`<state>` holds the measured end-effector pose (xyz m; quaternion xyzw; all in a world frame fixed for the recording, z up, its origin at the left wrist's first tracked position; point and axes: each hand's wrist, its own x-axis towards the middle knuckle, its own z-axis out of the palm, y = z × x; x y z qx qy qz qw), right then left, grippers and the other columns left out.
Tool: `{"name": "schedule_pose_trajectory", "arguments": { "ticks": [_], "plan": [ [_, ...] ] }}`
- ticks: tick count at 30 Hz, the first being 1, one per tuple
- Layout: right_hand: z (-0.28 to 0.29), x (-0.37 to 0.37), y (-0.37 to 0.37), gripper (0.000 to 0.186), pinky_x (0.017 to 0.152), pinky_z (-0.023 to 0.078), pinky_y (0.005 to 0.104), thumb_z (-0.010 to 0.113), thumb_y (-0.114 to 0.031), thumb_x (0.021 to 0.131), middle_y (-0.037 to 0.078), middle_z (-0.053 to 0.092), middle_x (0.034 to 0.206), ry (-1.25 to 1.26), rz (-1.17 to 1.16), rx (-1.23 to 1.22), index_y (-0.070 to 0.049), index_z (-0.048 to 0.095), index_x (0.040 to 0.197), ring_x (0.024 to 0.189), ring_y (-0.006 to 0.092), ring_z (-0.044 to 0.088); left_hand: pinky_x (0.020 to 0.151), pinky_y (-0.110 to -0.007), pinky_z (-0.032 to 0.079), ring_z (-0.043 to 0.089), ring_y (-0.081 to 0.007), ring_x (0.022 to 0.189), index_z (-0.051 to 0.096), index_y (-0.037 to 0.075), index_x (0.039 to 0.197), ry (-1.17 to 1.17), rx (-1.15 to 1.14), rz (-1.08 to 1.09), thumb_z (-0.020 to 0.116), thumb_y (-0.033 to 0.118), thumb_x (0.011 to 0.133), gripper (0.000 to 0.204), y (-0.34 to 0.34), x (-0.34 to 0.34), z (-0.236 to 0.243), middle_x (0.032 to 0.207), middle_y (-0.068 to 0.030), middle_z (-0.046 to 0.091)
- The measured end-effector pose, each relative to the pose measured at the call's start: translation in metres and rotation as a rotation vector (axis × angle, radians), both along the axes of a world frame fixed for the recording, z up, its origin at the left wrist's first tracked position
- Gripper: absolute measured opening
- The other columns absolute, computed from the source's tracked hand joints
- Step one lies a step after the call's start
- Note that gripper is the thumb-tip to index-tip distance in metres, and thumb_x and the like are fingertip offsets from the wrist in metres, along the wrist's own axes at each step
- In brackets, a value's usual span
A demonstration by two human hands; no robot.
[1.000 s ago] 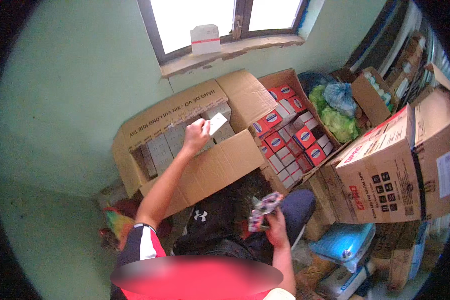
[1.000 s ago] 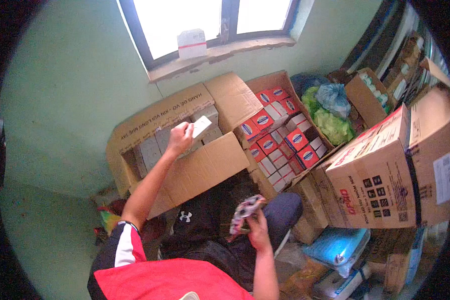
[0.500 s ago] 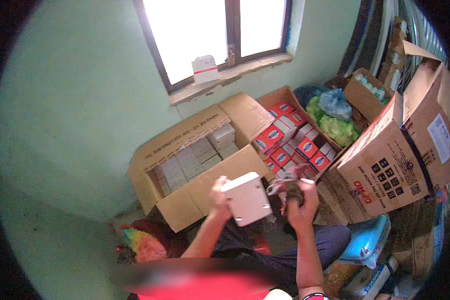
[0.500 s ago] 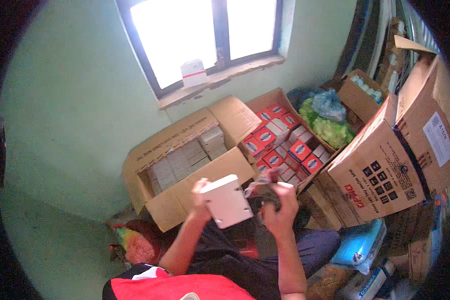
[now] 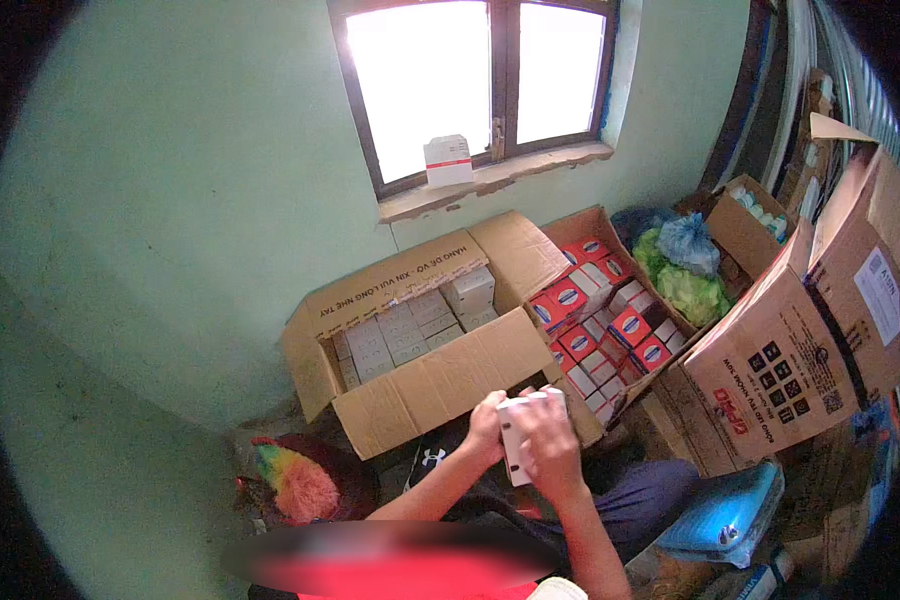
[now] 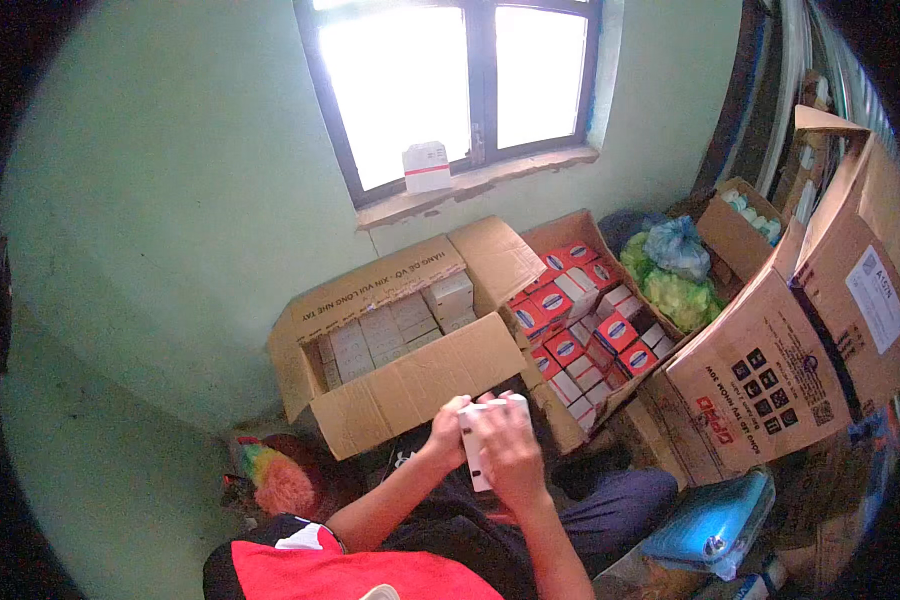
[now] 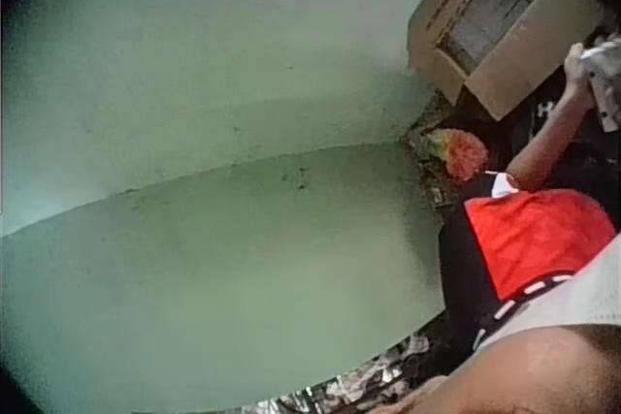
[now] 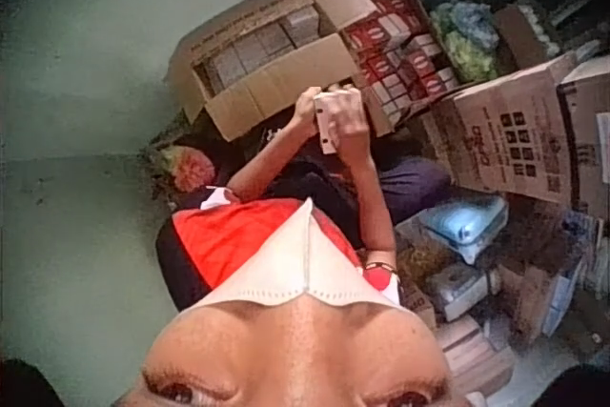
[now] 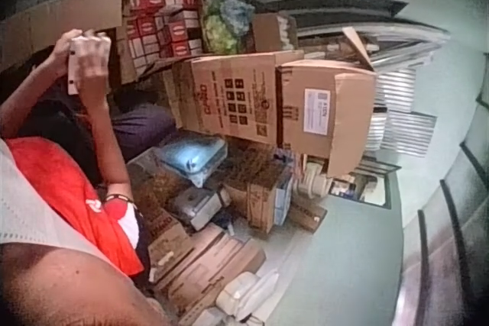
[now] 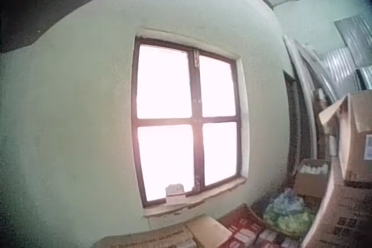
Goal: The recorder is packing or organizing light fixtures and their internal components into boxes.
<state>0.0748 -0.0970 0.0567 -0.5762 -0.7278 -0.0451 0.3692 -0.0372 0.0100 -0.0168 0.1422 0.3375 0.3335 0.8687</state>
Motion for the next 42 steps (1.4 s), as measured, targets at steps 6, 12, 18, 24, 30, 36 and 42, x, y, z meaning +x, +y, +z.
{"name": "schedule_pose_trajectory", "arguments": {
  "ticks": [6,12,18,24,30,36,42],
  "plan": [
    [0.009,-0.002,-0.005,0.049,0.123,0.041,0.0533,0.068,-0.016,0.1,0.024,0.058,0.153,0.022,-0.023,-0.174,-0.001,0.062,0.146,0.147,0.0469,0.05,0.097,-0.051,0.058,0.073,-0.0346,0.103,0.066,0.0,0.124,0.031,-0.027,-0.032,0.045,0.043,0.106,0.052,-0.005,-0.027,-0.015,0.115,-0.0189,0.075],
    [0.002,-0.03,-0.023,0.052,0.126,0.036,0.0533,0.064,-0.019,0.103,0.024,0.055,0.157,-0.129,0.137,-0.187,0.003,0.058,0.149,0.149,0.0464,0.047,0.105,-0.05,0.055,0.071,-0.0372,0.112,0.062,-0.004,0.137,-0.038,-0.079,-0.078,0.036,0.05,0.107,0.067,-0.002,-0.033,-0.02,0.123,-0.0223,0.073],
    [0.019,-0.022,0.008,0.052,0.126,0.035,0.0537,0.058,-0.015,0.104,0.028,0.055,0.155,0.062,-0.256,-0.184,0.006,0.054,0.151,0.149,0.0492,0.046,0.107,-0.05,0.052,0.071,-0.0337,0.114,0.065,-0.003,0.132,0.123,0.013,-0.031,0.044,0.039,0.11,0.052,-0.022,-0.016,-0.022,0.126,-0.0192,0.073],
    [0.003,-0.022,-0.018,0.048,0.124,0.038,0.054,0.059,-0.016,0.102,0.026,0.059,0.153,-0.06,-0.081,-0.161,0.004,0.061,0.146,0.147,0.0493,0.049,0.099,-0.049,0.058,0.074,-0.0356,0.102,0.067,-0.002,0.122,-0.091,-0.043,-0.022,0.04,0.046,0.108,0.057,0.006,-0.014,0.03,0.114,-0.0206,0.075],
    [0.024,-0.013,0.023,0.045,0.124,0.039,0.0516,0.053,-0.017,0.106,0.024,0.06,0.151,0.088,-0.351,-0.126,0.004,0.06,0.146,0.146,0.0468,0.051,0.109,-0.049,0.051,0.07,-0.0344,0.118,0.064,-0.003,0.136,0.006,-0.004,0.087,0.038,0.044,0.108,0.06,-0.026,0.008,-0.013,0.127,-0.0189,0.073],
    [-0.001,-0.015,-0.012,0.051,0.125,0.037,0.0522,0.053,-0.023,0.109,0.026,0.051,0.16,0.022,-0.044,-0.225,0.005,0.054,0.151,0.151,0.0442,0.046,0.097,-0.048,0.058,0.074,-0.0314,0.101,0.069,0.002,0.125,-0.086,0.024,0.132,0.045,0.042,0.108,0.049,-0.016,-0.013,-0.008,0.11,-0.0153,0.076],
    [-0.006,-0.01,-0.009,0.051,0.127,0.034,0.0517,0.052,-0.026,0.11,0.026,0.052,0.159,0.055,-0.31,-0.217,0.004,0.056,0.151,0.153,0.0443,0.043,0.099,-0.045,0.056,0.073,-0.0338,0.102,0.068,-0.001,0.123,0.039,-0.063,0.046,0.045,0.042,0.108,0.051,-0.06,-0.006,-0.01,0.114,-0.016,0.075]
  ]
}}
